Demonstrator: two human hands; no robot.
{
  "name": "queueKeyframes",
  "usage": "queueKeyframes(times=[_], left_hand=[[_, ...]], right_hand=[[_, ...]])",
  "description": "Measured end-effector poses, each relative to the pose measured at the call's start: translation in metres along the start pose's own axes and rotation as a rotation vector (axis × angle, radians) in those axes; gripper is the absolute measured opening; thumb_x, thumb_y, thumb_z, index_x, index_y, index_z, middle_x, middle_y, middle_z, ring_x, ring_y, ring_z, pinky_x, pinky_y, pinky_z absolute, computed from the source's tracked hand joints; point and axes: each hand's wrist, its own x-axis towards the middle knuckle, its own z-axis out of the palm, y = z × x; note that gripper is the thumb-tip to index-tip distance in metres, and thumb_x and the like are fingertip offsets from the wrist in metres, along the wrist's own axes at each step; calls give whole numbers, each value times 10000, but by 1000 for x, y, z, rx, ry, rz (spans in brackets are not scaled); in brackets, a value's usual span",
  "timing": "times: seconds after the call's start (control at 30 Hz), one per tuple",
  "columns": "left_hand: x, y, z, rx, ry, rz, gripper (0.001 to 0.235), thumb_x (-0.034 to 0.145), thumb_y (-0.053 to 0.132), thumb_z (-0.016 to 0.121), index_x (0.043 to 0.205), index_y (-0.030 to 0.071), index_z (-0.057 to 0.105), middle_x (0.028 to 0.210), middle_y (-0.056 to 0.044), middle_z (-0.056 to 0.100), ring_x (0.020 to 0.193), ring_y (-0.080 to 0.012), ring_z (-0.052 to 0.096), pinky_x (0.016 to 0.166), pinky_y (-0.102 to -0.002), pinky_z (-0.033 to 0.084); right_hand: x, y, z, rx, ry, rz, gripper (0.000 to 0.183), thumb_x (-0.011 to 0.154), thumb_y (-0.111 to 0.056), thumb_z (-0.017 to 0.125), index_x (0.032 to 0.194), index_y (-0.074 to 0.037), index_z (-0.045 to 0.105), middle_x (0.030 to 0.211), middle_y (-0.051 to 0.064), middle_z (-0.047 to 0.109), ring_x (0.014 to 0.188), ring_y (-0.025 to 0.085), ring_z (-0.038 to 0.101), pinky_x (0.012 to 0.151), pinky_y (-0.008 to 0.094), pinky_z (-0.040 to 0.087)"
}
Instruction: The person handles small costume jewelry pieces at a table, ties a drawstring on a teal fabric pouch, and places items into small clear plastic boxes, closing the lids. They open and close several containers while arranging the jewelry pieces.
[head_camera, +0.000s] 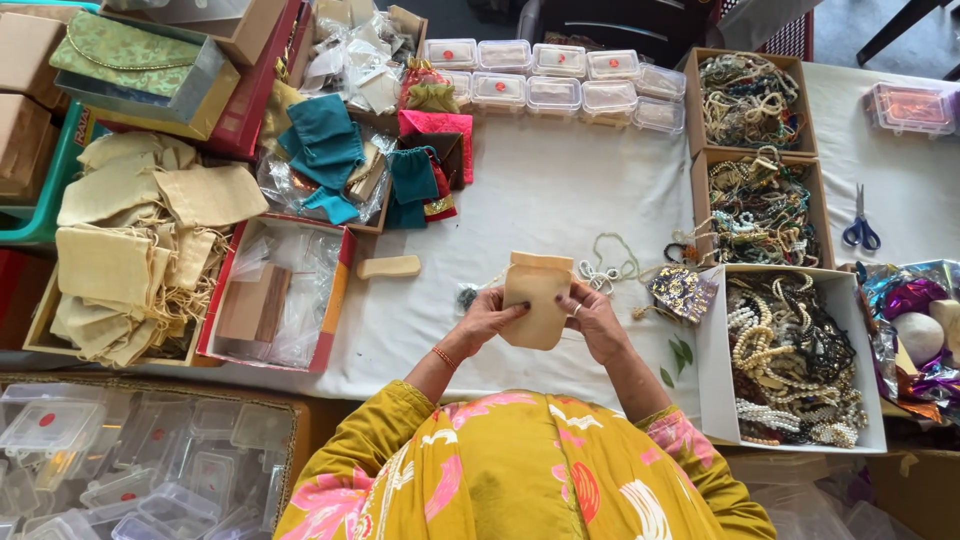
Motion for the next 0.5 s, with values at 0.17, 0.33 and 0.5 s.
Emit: queueKeyframes(times=[0.17, 0.33, 0.5], left_hand=[[-5, 13, 4, -61, 53, -16, 336, 969, 232, 702, 1272, 88, 676, 1138, -5, 737, 1002, -80, 673, 859, -298, 578], [7, -16, -11, -165, 94, -61, 274, 999, 191, 661, 1260, 112, 684, 1129, -43, 708, 936, -109, 682, 743, -314, 604], [-3, -5, -9, -336, 51, 13, 188, 952, -53, 547, 1016, 49, 692, 1236, -72, 718, 996, -169, 722, 772, -319, 637]], right_hand=[[4, 4, 0, -60, -70, -18, 348, 922, -64, 686, 1270, -64, 665, 1115, 29, 753, 974, 141, 722, 844, 360, 619], [10, 18, -10, 6, -156, -111, 523, 819, 84, 516, 1292, -77, 670, 1165, 37, 738, 994, 147, 706, 825, 368, 612], [4, 4, 1, -78, -257, -166, 310, 912, 39, 508, 1140, -4, 713, 1371, 103, 678, 1168, 187, 684, 931, 369, 597]])
